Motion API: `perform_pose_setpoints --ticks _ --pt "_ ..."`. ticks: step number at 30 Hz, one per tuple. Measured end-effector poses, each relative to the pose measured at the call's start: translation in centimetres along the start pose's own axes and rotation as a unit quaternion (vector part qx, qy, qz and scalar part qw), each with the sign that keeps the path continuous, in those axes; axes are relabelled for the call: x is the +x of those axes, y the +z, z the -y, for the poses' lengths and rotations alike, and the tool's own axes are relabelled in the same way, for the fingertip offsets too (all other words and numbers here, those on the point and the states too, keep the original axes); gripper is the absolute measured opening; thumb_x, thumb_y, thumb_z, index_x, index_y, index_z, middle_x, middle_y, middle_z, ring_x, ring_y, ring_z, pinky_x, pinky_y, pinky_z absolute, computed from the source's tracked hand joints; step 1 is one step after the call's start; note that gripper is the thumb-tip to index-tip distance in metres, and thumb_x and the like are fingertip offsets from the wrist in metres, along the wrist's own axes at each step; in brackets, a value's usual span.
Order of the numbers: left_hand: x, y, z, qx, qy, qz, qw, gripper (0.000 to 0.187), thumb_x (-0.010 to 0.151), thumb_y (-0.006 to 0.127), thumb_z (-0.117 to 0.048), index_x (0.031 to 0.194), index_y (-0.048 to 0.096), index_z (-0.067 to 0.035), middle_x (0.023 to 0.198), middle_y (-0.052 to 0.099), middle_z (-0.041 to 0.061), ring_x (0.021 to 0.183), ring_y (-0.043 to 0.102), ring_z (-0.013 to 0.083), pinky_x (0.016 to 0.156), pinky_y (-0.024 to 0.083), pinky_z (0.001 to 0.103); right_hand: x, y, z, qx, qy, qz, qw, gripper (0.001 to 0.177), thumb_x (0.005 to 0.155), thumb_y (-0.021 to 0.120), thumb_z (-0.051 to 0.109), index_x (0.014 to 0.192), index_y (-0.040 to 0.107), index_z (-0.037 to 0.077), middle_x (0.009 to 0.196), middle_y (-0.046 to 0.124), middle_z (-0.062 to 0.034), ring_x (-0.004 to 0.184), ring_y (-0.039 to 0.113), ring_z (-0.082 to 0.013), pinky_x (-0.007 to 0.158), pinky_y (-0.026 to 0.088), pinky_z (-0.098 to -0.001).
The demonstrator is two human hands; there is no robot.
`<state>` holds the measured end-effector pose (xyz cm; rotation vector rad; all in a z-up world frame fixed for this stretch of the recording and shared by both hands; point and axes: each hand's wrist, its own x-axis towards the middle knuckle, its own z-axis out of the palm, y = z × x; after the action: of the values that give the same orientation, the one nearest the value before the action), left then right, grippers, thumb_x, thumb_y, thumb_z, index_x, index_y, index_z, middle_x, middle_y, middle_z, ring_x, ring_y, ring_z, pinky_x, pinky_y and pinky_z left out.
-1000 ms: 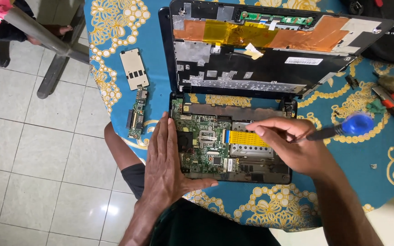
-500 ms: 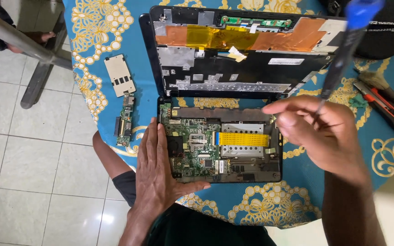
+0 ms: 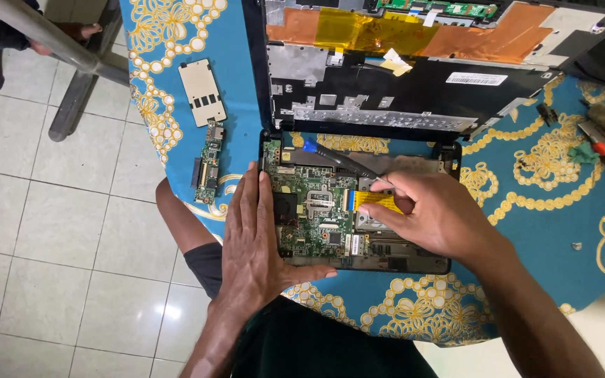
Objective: The person is disassembling a laptop by disconnecting internal ribbon cables and prying up the motherboard using a small screwdriver.
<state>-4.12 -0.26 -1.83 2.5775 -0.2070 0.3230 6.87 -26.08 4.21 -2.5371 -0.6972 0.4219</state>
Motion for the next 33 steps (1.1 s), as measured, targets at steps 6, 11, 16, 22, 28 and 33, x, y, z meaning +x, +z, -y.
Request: perform_pose_setpoints --ticks 6,11,16,22,28,33 --pt "0.0 0.0 0.0 0.004 -0.006 0.005 1.0 0.154 0.063 0.071 -0.095 0.164 0.009 0.003 0.173 0.017 0.027 0.163 0.022 0.0425 0.132 0.027 0.059 0.5 0.4 -0.2 -0.008 -0.037 -0.02 0.999 0.031 0.084 0.087 0.039 0.085 0.066 0.015 0.066 0.049 0.0034 0.062 0.05 -0.0161 0.062 0.043 -0.0345" --pt "-0.2 0.1 0.1 -0.003 -0.004 0.003 1.0 0.154 0.064 0.076 -0.092 0.166 0.007 0.001 0.174 0.014 0.026 0.164 0.021 0.0433 0.132 0.027 0.06 1.7 -1.4 2.5 -0.058 0.074 0.109 0.99 0.027 0.089 0.077 0.042 0.1 0.07 0.019 0.099 0.071 -0.0023 0.083 0.069 -0.0225 0.073 0.051 -0.0431" --pt "0.0 0.1 0.1 -0.005 0.0 0.0 1.0 0.156 0.063 0.077 -0.092 0.166 0.005 -0.001 0.175 0.013 0.025 0.164 0.021 0.0429 0.132 0.026 0.06 2.9 -2.9 3.7 -0.077 0.141 0.209 0.965 0.044 0.093 0.064 0.051 0.125 0.068 0.022 0.106 0.077 -0.0032 0.086 0.074 -0.0229 0.074 0.054 -0.0422" --pt "-0.1 0.1 0.0 -0.004 -0.003 0.001 1.0 0.153 0.063 0.08 -0.09 0.166 0.01 0.0 0.174 0.017 0.025 0.162 0.025 0.045 0.129 0.03 0.061 2.8 -1.1 2.0 -0.023 0.09 0.185 0.978 0.057 0.098 0.074 0.051 0.066 0.044 0.015 0.061 0.039 0.0009 0.054 0.037 -0.0147 0.057 0.031 -0.0366" --pt "-0.3 0.3 0.1 -0.003 -0.002 -0.002 1.0 0.154 0.062 0.08 -0.089 0.167 0.007 -0.003 0.175 0.015 0.025 0.162 0.024 0.0457 0.127 0.032 0.064 2.5 -1.2 2.2 0.077 0.138 0.201 0.967 0.039 0.096 0.066 0.046 0.109 0.078 0.011 0.048 0.039 0.003 0.042 0.033 -0.0106 0.045 0.023 -0.0339" --pt "-0.3 0.4 0.0 -0.006 -0.017 0.006 1.0 0.155 0.06 0.08 -0.089 0.167 0.008 -0.003 0.175 0.015 0.024 0.163 0.021 0.0433 0.129 0.028 0.064 1.8 -1.3 2.2 -0.022 0.086 0.142 0.986 0.042 0.095 0.073 0.052 0.077 0.063 0.016 0.062 0.052 0.0021 0.055 0.049 -0.0141 0.055 0.039 -0.0353"
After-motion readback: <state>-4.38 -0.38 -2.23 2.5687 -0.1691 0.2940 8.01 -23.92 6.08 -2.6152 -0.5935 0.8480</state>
